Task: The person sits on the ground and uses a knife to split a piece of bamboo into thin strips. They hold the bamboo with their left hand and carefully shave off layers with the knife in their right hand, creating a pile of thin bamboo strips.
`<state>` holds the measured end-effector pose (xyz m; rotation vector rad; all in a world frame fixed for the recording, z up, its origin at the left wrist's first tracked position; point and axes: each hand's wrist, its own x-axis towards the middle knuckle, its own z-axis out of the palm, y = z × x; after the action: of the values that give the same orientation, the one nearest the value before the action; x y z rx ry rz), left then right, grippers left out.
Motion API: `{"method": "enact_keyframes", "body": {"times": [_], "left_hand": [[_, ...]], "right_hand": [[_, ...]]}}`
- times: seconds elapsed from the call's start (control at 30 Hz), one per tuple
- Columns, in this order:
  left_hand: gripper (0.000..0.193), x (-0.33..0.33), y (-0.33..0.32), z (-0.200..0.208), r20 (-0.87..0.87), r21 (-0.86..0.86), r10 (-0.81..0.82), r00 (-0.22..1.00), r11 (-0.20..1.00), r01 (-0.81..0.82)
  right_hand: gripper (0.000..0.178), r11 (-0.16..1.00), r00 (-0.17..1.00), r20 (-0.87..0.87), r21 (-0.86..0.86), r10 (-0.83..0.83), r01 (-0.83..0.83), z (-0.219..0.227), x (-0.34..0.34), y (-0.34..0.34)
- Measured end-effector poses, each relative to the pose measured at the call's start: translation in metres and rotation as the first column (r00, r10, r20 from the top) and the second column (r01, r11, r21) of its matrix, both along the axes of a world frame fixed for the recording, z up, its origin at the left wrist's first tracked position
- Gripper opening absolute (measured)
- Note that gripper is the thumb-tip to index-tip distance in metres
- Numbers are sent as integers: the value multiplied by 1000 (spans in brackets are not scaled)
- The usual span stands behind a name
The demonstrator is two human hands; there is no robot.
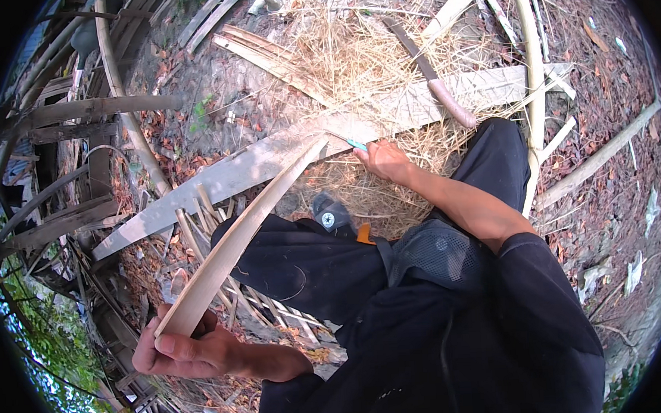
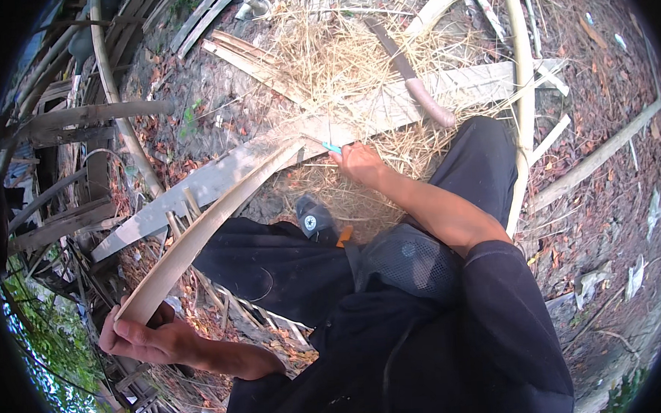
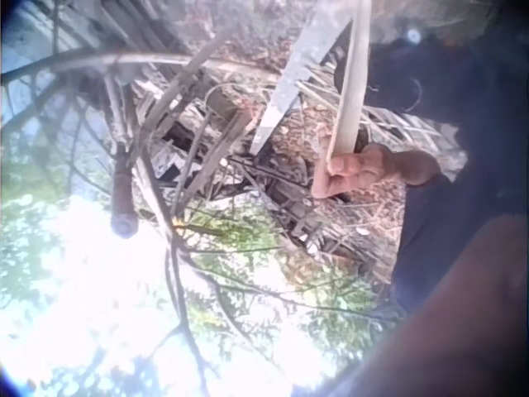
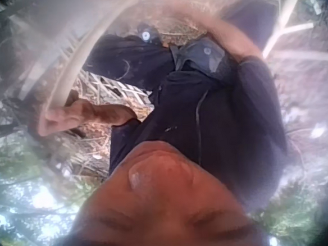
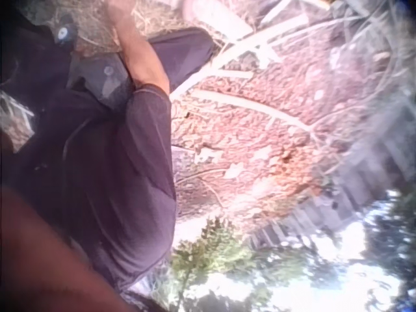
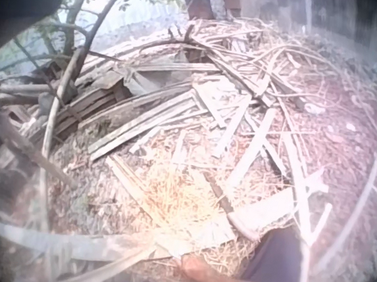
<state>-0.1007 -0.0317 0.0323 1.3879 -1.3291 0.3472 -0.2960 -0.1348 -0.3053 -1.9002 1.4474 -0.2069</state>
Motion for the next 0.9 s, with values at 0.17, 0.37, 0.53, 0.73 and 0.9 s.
{"method": "enact_keyframes", "body": {"times": [0.17, 0.37, 0.53, 0.73, 0.9], "left_hand": [[26, 9, 5, -2, -22, 3, 37, 999, 999, -37], [25, 2, -3, 2, -30, -2, 34, 999, 999, -34], [23, 28, 6, 9, -109, 139, 39, 993, 990, -24], [20, 41, -18, 29, -464, 182, -190, 865, 935, 303], [22, 8, -27, 55, -553, 254, -352, 755, 792, 555]], "right_hand": [[57, 997, 983, 172, 55, -62, 53, 38, 18, 6], [63, 975, 989, -138, -203, 59, -86, -7, -7, 0], [69, 961, 996, 1, 264, -90, 87, 28, -9, -4], [67, 945, 995, 8, 314, -104, 96, 118, -53, -3], [53, 986, 931, 329, 92, -161, 138, 221, -51, 0]]}}
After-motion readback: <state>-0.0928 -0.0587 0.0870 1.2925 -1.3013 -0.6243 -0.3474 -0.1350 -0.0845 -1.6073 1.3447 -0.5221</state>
